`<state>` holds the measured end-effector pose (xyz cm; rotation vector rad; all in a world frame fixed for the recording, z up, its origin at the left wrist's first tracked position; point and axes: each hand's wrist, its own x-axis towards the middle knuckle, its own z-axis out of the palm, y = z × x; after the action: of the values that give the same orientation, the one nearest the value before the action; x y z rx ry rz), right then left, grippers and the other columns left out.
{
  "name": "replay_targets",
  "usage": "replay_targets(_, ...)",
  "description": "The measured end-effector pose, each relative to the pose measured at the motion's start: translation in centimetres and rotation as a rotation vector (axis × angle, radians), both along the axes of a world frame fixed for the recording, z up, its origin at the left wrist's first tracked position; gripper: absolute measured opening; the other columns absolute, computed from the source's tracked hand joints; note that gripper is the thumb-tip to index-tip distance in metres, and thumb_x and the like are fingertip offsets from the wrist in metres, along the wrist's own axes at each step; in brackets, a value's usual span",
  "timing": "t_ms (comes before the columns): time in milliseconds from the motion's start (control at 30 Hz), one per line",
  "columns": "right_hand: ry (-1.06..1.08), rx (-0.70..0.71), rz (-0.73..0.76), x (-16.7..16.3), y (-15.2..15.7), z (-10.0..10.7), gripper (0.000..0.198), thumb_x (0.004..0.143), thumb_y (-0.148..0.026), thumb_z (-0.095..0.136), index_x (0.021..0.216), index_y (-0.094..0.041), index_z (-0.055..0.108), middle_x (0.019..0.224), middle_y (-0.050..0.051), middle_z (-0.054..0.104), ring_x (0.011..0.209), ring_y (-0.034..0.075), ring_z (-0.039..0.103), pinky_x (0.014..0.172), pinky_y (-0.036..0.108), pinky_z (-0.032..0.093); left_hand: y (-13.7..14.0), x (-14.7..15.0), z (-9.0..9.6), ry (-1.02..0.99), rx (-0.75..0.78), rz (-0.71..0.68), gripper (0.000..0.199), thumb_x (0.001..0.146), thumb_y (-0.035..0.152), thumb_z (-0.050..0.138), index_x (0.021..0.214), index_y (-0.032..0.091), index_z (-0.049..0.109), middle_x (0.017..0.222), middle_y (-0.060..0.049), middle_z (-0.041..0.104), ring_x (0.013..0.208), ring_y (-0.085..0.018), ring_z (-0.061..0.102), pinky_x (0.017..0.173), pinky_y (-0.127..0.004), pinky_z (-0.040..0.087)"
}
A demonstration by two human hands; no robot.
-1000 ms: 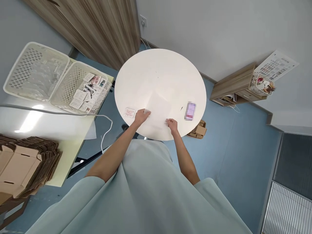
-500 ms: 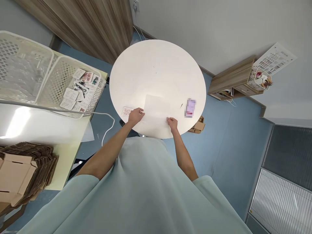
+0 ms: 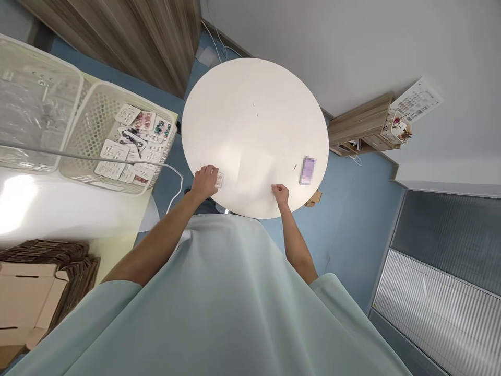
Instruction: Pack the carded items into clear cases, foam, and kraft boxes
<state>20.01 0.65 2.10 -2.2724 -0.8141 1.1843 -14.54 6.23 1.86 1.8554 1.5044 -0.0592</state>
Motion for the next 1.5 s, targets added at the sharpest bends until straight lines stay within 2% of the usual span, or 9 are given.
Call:
replay_targets(100,-0.009,0.031,-0.095,-0.4,0.2,-0.2,0.022,0.084,-0.042,0.076,0.088,-0.021,0.067,0.088,0.003,0.074,0.082,0.018,0.069,0.081,0.03,0.056,-0.4,-0.9,0.0,0.013,0.009,-0.064,0.075,0.078,0.021,0.065,0.151,0.011,0.051,0.157,-0.028,0.052,0.145,-0.047,0.047,0.115,-0.058,0.043)
replay_targets(200,-0.041,-0.004,-0.12,-0.9,0.2,-0.4,0.022,0.084,-0.036,0.078,0.097,-0.02,0.069,0.087,0.001,0.074,0.08,0.018,0.072,0.082,0.031,0.056,-0.8,-1.2,-0.2,0.027,0.006,-0.053,0.071,0.08,0.024,0.067,0.149,0.009,0.052,0.154,-0.031,0.052,0.143,-0.048,0.047,0.113,-0.057,0.045)
replay_targets(333,-0.117,-0.064,-0.057,-1.3,-0.5,-0.9,0.039,0.082,-0.033,0.081,0.117,-0.02,0.069,0.096,0.002,0.075,0.088,0.02,0.073,0.084,0.031,0.055,-0.7,-0.2,-0.3,-0.006,0.01,-0.008,0.073,0.08,0.032,0.072,0.147,0.009,0.054,0.152,-0.03,0.052,0.142,-0.05,0.049,0.113,-0.056,0.046)
replay_targets(467,-0.168,-0.122,0.003,-1.4,-1.5,-1.7,0.045,0.081,-0.031,0.081,0.124,-0.019,0.07,0.105,0.005,0.075,0.094,0.021,0.071,0.087,0.032,0.054,-0.4,2.6,-0.1,-0.056,0.043,-0.084,0.076,0.078,0.031,0.073,0.149,0.012,0.053,0.153,-0.028,0.052,0.141,-0.048,0.05,0.111,-0.053,0.048)
replay_targets(700,-0.127,-0.149,0.025,-0.1,-2.6,-3.4,0.038,0.084,-0.031,0.076,0.12,-0.019,0.071,0.103,0.004,0.075,0.093,0.02,0.073,0.086,0.031,0.056,-1.0,8.9,-0.4,-0.047,0.037,-0.243,0.077,0.081,0.033,0.075,0.152,0.011,0.051,0.153,-0.029,0.052,0.139,-0.049,0.053,0.108,-0.053,0.05)
replay_targets(933,-0.104,-0.164,0.078,2.6,-2.7,-3.9,0.034,0.086,-0.032,0.076,0.118,-0.02,0.071,0.105,0.004,0.077,0.097,0.02,0.074,0.088,0.03,0.056,-2.4,13.0,-1.2,0.028,0.034,-0.313,0.078,0.085,0.024,0.07,0.158,0.008,0.047,0.155,-0.029,0.051,0.14,-0.046,0.053,0.104,-0.049,0.052)
replay_targets(1233,-0.109,-0.16,0.158,6.5,-2.2,-3.5,0.035,0.089,-0.036,0.075,0.119,-0.019,0.071,0.107,0.006,0.079,0.101,0.02,0.074,0.09,0.03,0.056,-4.3,15.6,-1.9,0.037,0.057,-0.267,0.078,0.086,0.021,0.064,0.16,0.009,0.043,0.156,-0.028,0.05,0.141,-0.044,0.051,0.106,-0.05,0.051)
replay_targets(1500,-0.084,-0.121,0.188,6.8,-3.9,-2.1,0.019,0.098,-0.036,0.065,0.106,-0.022,0.073,0.1,0.005,0.08,0.095,0.02,0.078,0.087,0.03,0.057,-4.8,16.5,-1.9,0.046,0.062,-0.223,0.077,0.087,0.026,0.065,0.159,0.009,0.044,0.156,-0.028,0.049,0.14,-0.045,0.051,0.106,-0.052,0.052)
